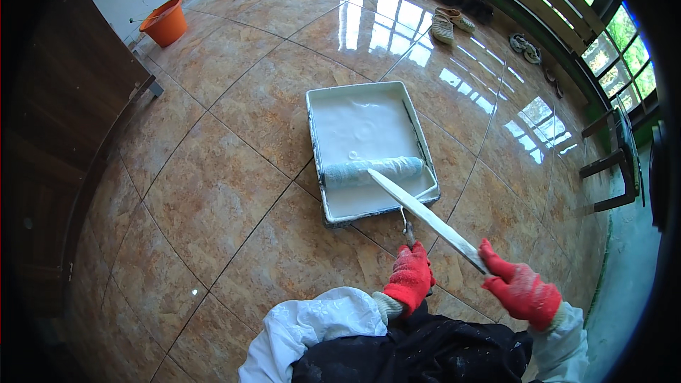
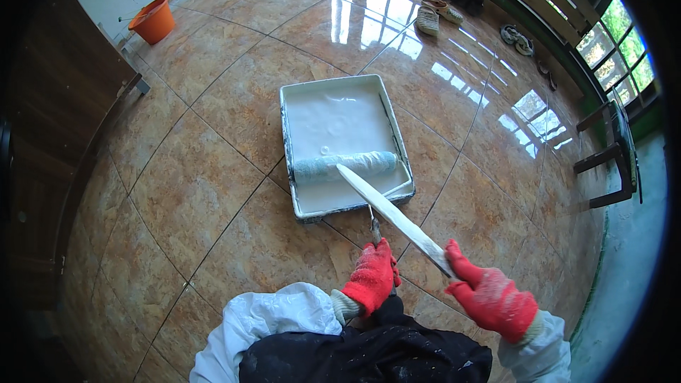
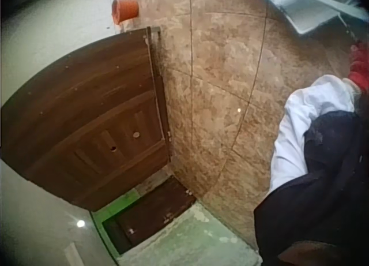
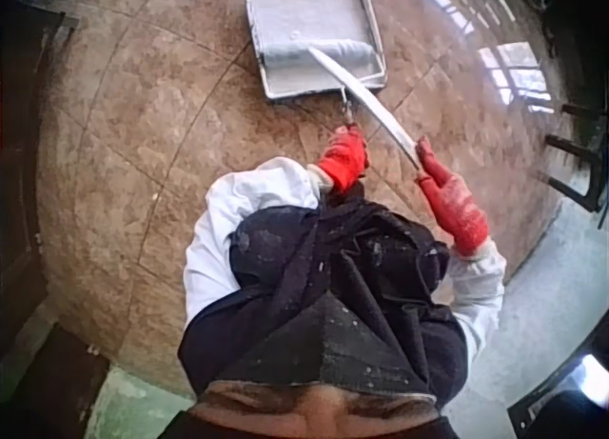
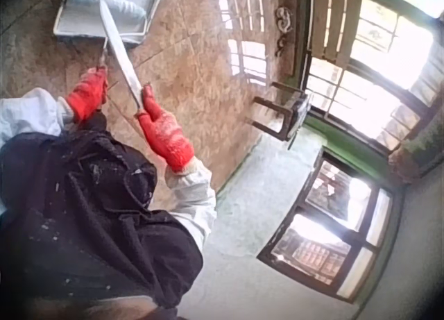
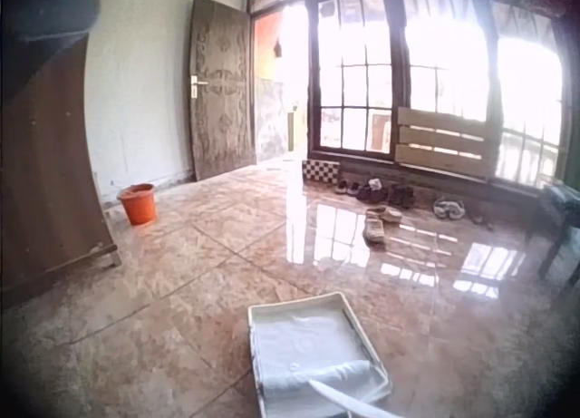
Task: The person mixes white paint in a bucket using a wooden stick, pours it into a paint tray, and then coats a paint roller by rolling it back and forth in the tray.
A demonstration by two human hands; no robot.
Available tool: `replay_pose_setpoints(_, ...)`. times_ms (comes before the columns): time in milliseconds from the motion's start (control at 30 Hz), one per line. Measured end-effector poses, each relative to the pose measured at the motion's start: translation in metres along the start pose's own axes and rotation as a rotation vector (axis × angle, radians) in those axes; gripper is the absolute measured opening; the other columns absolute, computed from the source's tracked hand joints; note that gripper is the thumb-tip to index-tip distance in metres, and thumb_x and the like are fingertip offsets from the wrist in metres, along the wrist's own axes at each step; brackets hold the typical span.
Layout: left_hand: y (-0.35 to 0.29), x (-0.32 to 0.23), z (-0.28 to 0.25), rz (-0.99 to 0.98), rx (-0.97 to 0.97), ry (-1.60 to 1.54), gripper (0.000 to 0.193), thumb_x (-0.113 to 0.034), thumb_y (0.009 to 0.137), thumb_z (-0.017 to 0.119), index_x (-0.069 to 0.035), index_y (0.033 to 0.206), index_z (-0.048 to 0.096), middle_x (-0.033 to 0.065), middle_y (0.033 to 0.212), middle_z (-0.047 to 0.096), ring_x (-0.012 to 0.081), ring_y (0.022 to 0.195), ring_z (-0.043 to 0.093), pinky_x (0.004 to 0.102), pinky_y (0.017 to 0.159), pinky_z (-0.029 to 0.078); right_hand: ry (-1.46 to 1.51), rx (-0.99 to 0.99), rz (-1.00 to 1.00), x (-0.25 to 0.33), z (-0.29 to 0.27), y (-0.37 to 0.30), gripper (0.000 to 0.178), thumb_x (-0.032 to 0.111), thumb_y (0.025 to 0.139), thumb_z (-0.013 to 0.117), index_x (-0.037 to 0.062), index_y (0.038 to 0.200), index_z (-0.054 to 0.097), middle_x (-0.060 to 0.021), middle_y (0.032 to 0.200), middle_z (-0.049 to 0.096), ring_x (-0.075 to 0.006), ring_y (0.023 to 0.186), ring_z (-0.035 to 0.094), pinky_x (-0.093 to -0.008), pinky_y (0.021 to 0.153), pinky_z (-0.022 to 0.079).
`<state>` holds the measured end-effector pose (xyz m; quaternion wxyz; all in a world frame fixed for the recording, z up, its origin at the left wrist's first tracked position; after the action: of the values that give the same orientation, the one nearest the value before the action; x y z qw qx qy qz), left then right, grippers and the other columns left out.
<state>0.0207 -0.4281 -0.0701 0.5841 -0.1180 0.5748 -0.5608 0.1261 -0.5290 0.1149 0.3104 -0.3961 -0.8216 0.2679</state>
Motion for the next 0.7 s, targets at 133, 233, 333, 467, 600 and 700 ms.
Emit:
replay_pose_setpoints(133, -0.008, -0.007, 0.004, -0.035, 0.016, -0.104, 0.035, -0.041, 0.098, 0.042, -0.007, 0.089, 0.042, 0.0044, 0.070, 0.049, 0.0173, 0.051, 0.050, 0.0335, 0.047, 0.047, 0.341, 0.039, -0.108, -0.018, -0.003, 0.003, 0.056, 0.021, 0.091, 0.052, -0.0004, 0.140, 0.037, -0.0121, 0.109, 0.065, -0.0258, 0.080, 0.067, -0.0341, 0.076, 0.052)
replay_pose_setpoints(233, -0.005, -0.003, -0.001, -0.018, 0.011, -0.092, 0.035, -0.041, 0.097, 0.043, -0.008, 0.088, 0.042, 0.0047, 0.071, 0.049, 0.0172, 0.052, 0.050, 0.0333, 0.048, 0.047, 0.975, 0.233, -0.036, -0.007, 0.007, 0.047, 0.048, 0.030, 0.096, 0.048, 0.0036, 0.136, 0.044, -0.0037, 0.079, 0.060, -0.0102, 0.055, 0.054, -0.0250, 0.046, 0.045)
replay_pose_setpoints(333, -0.001, 0.002, -0.004, -0.013, -0.009, -0.063, 0.035, -0.043, 0.096, 0.043, -0.008, 0.096, 0.044, 0.0052, 0.072, 0.052, 0.0193, 0.051, 0.052, 0.0355, 0.046, 0.046, 0.996, 0.167, -0.033, 0.016, 0.024, 0.096, 0.048, 0.027, 0.097, 0.046, 0.0070, 0.140, 0.040, -0.0035, 0.078, 0.059, -0.0102, 0.054, 0.054, -0.0246, 0.045, 0.045)
replay_pose_setpoints(467, -0.002, 0.002, 0.002, -0.001, -0.012, -0.005, 0.036, -0.043, 0.096, 0.044, -0.008, 0.096, 0.044, 0.0054, 0.073, 0.052, 0.0193, 0.053, 0.053, 0.0354, 0.047, 0.047, 1.024, 0.170, -0.044, 0.013, 0.037, 0.145, 0.048, 0.022, 0.097, 0.042, 0.0147, 0.144, 0.035, -0.0028, 0.074, 0.058, -0.0095, 0.051, 0.052, -0.0247, 0.043, 0.044)
replay_pose_setpoints(600, -0.005, -0.005, 0.003, -0.007, -0.008, -0.025, 0.034, -0.041, 0.097, 0.043, -0.007, 0.093, 0.043, 0.0054, 0.073, 0.051, 0.0179, 0.054, 0.052, 0.0340, 0.048, 0.047, 0.844, 0.182, 0.028, 0.005, 0.035, 0.135, 0.050, 0.019, 0.098, 0.039, 0.0235, 0.147, 0.030, -0.0017, 0.068, 0.055, -0.0097, 0.048, 0.049, -0.0257, 0.042, 0.044)
replay_pose_setpoints(700, -0.010, -0.012, 0.001, -0.012, -0.004, -0.075, 0.033, -0.038, 0.098, 0.043, -0.006, 0.090, 0.042, 0.0050, 0.074, 0.049, 0.0161, 0.055, 0.051, 0.0325, 0.049, 0.048, 0.738, 0.172, 0.078, -0.003, 0.021, 0.094, 0.051, 0.018, 0.098, 0.038, 0.0245, 0.148, 0.028, -0.0013, 0.066, 0.053, -0.0089, 0.046, 0.047, -0.0252, 0.041, 0.042)
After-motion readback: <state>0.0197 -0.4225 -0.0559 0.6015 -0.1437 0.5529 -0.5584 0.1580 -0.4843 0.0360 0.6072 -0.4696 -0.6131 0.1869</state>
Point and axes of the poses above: each hand's wrist, its own y-axis towards the middle knuckle, its own z-axis out of the palm, x = y × z, the point moved 1 cm from there along y, towards the middle knuckle
